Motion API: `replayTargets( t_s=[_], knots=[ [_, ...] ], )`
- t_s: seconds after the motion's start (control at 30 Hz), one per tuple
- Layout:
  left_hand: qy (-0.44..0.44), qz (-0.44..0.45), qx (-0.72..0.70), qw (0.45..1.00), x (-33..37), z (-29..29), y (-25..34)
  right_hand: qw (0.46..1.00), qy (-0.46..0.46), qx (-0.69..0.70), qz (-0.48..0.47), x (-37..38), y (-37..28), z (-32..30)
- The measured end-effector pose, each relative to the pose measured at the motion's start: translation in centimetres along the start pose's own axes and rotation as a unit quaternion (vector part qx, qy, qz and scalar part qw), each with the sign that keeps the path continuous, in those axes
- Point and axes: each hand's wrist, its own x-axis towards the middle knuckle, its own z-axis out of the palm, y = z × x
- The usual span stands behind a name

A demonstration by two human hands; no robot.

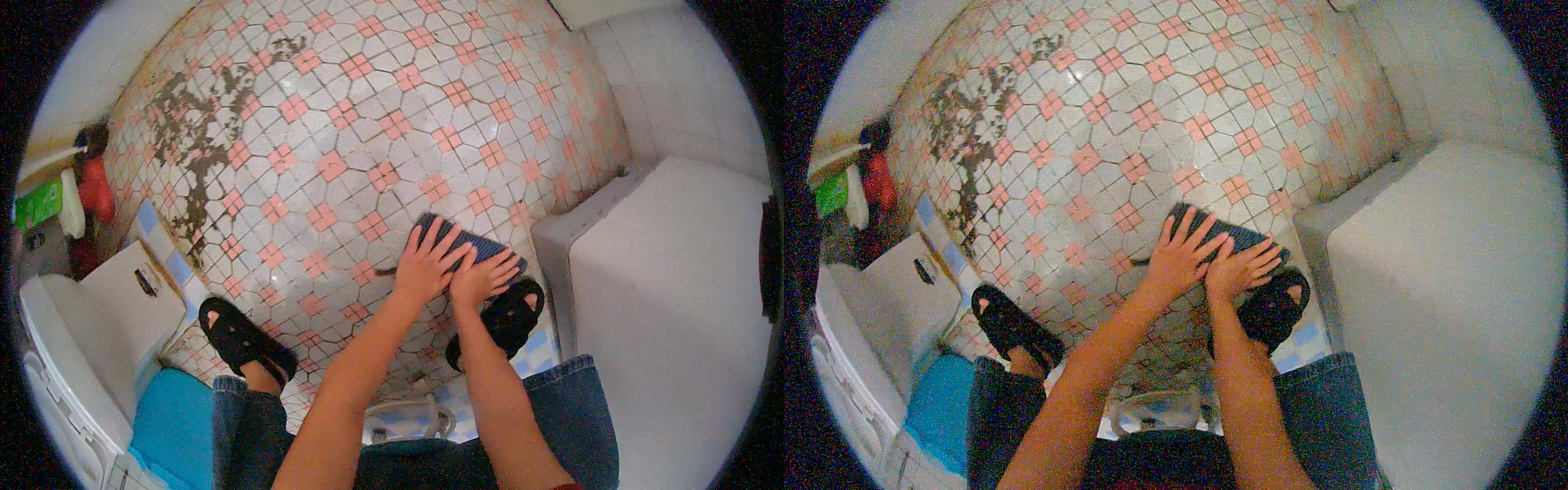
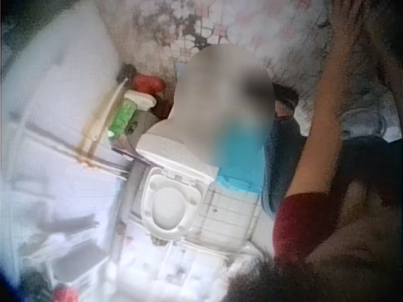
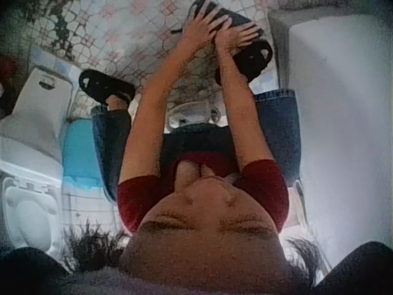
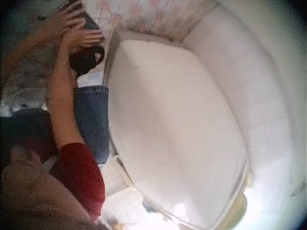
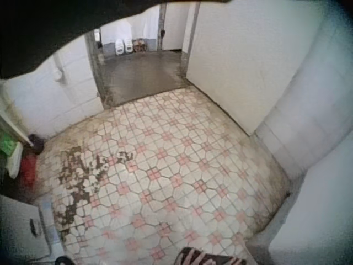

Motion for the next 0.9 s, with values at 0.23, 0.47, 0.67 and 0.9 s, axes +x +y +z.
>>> replayTargets(
  t_s=[0.23,0.47,0.67,0.9],
  knots=[
    [-0.007,0.042,0.020,0.999,5.1,-0.4,0.1,0.999,0.037,-0.026,0.015,4.4,-0.7,0.2],
    [0.038,-0.057,0.042,0.997,3.7,-2.9,-3.5,0.981,0.061,0.010,-0.186,5.5,-6.7,-0.1],
    [0.073,-0.162,0.073,0.981,-1.6,-5.2,-9.1,0.937,0.039,0.057,-0.343,0.8,-13.7,0.1],
    [0.051,-0.246,0.060,0.966,-9.9,-4.7,-8.1,0.900,-0.040,0.032,-0.433,-6.1,-11.4,0.2]
  ],
)
